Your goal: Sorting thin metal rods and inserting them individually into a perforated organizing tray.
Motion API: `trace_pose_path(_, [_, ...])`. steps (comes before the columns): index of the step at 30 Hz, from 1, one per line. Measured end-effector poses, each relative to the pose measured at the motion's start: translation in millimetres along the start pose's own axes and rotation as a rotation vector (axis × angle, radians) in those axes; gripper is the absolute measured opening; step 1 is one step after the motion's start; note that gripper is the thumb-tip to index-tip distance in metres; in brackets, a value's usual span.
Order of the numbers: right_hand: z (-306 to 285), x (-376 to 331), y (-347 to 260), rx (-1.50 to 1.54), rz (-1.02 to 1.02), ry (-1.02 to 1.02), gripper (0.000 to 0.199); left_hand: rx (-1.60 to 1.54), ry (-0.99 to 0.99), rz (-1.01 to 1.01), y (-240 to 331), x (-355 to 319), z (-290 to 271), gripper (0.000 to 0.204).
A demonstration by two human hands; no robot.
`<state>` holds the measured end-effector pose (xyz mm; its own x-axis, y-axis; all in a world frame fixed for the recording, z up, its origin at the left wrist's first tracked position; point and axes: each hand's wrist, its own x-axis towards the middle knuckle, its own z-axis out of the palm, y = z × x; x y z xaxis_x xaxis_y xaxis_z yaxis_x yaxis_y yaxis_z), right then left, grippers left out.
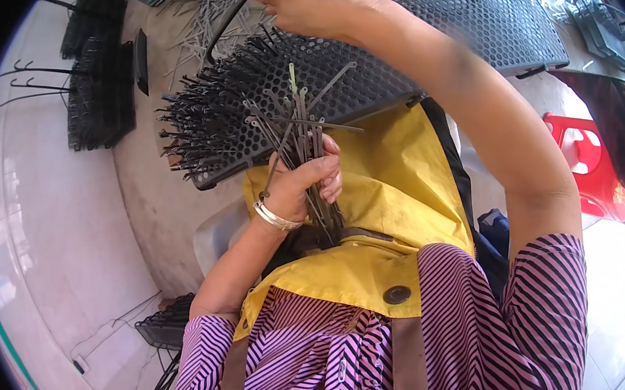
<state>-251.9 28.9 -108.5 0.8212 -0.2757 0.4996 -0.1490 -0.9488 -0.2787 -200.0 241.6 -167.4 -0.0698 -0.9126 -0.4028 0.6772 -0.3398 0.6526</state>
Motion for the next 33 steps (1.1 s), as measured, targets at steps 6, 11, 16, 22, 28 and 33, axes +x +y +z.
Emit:
trace_pose_path(6, [28.2,-23.9,9.4,0.083,0.246,0.023,0.017,-0.034,-0.008,-0.015,0.2,-2.8,0.9,0.014])
trace_pose_path(11, [-11.0,-62.0,-32.4,0.411,0.6,0.105,0.017,-0.069,0.016,-0.006,4.8,-4.5,-3.5,0.014])
trace_pose_path(16, [-9.2,-83.6,-66.7,1.196,1.053,0.241,0.017,-0.049,0.019,-0.006,4.6,-4.0,-3.2,0.014])
trace_pose_path(22, [-12.5,-80.1,-51.3,1.198,0.98,0.499,0.009,-0.065,0.015,-0.002,3.2,-6.1,-3.1,0.015])
trace_pose_path(28, [-22.8,-54.8,-38.0,0.776,0.913,0.693,0.005,-0.068,0.049,-0.011,2.9,-7.9,-5.7,0.015])
trace_pose_path(33, [4.5,-41.1,-34.1,0.504,0.478,0.673,0.004,-0.049,0.064,-0.016,3.1,-8.7,-3.7,0.015])
